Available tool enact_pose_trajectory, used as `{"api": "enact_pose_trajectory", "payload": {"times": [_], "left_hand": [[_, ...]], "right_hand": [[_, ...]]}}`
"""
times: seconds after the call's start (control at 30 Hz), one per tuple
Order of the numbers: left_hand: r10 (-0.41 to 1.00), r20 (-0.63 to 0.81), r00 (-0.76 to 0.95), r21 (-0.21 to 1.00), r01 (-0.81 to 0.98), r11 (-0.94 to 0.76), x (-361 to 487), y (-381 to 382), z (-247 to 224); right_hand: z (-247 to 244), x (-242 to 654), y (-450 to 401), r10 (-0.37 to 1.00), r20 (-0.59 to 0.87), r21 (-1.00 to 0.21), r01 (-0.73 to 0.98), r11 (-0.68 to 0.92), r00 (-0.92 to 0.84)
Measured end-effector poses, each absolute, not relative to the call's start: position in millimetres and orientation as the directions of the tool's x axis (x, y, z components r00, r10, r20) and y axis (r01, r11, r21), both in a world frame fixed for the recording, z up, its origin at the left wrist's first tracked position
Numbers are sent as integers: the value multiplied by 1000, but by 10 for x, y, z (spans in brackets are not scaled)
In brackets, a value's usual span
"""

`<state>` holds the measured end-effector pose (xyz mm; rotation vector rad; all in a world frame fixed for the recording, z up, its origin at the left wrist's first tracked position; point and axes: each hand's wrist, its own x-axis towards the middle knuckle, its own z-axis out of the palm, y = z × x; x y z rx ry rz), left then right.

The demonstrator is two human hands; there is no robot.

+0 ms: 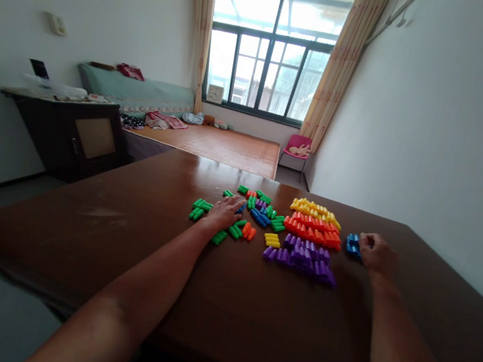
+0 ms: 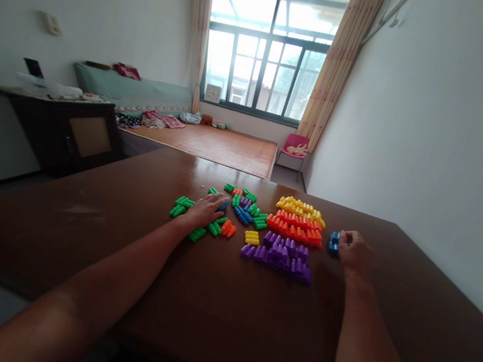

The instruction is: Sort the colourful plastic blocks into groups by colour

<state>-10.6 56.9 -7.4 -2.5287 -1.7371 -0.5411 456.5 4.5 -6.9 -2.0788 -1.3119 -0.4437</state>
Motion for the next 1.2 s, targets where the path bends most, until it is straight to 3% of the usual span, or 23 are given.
{"api": "enact_pose_trajectory", "payload": {"times": [0.1, 0.3, 0.4, 0.47, 0.57, 0.63, 0.73, 0.83, 0.97, 1.07, 1.13, 1.2], "left_hand": [[897, 262, 356, 206, 887, -413, -108, 590, -96], [882, 362, 302, 281, 867, -412, -133, 549, -28], [856, 462, 232, 396, 810, -433, -93, 533, 73], [819, 537, 202, 491, 714, -499, -9, 510, 158], [783, 573, 243, 617, 501, -607, 202, 400, 276], [768, 557, 318, 686, 346, -641, 357, 277, 327], [744, 539, 394, 756, 164, -634, 515, 91, 354], [763, 529, 371, 794, 100, -599, 545, -16, 351], [778, 490, 394, 817, 104, -568, 489, -48, 346], [778, 466, 422, 809, 153, -567, 446, -29, 326], [793, 448, 413, 801, 208, -561, 414, 14, 290], [809, 448, 382, 795, 243, -555, 376, 83, 239]], "right_hand": [[-76, 4559, 43, 690, 578, -320, 899, -300, 436], [-8, 4516, 15, 679, 601, -328, 905, -271, 421], [171, 4366, -12, 644, 640, -413, 894, -172, 420], [340, 4148, -38, 662, 636, -528, 850, -4, 398], [571, 3620, -116, 785, 581, -641, 716, 278, 216], [655, 3203, -200, 837, 548, -634, 650, 419, -5], [670, 2689, -335, 817, 466, -599, 558, 574, -340], [620, 2455, -409, 762, 455, -586, 490, 645, -460], [573, 2424, -378, 716, 521, -563, 444, 698, -465], [589, 2562, -271, 761, 497, -612, 453, 648, -416], [607, 2829, -180, 824, 500, -687, 457, 564, -265], [601, 3268, -115, 861, 508, -779, 437, 451, 18]]}}
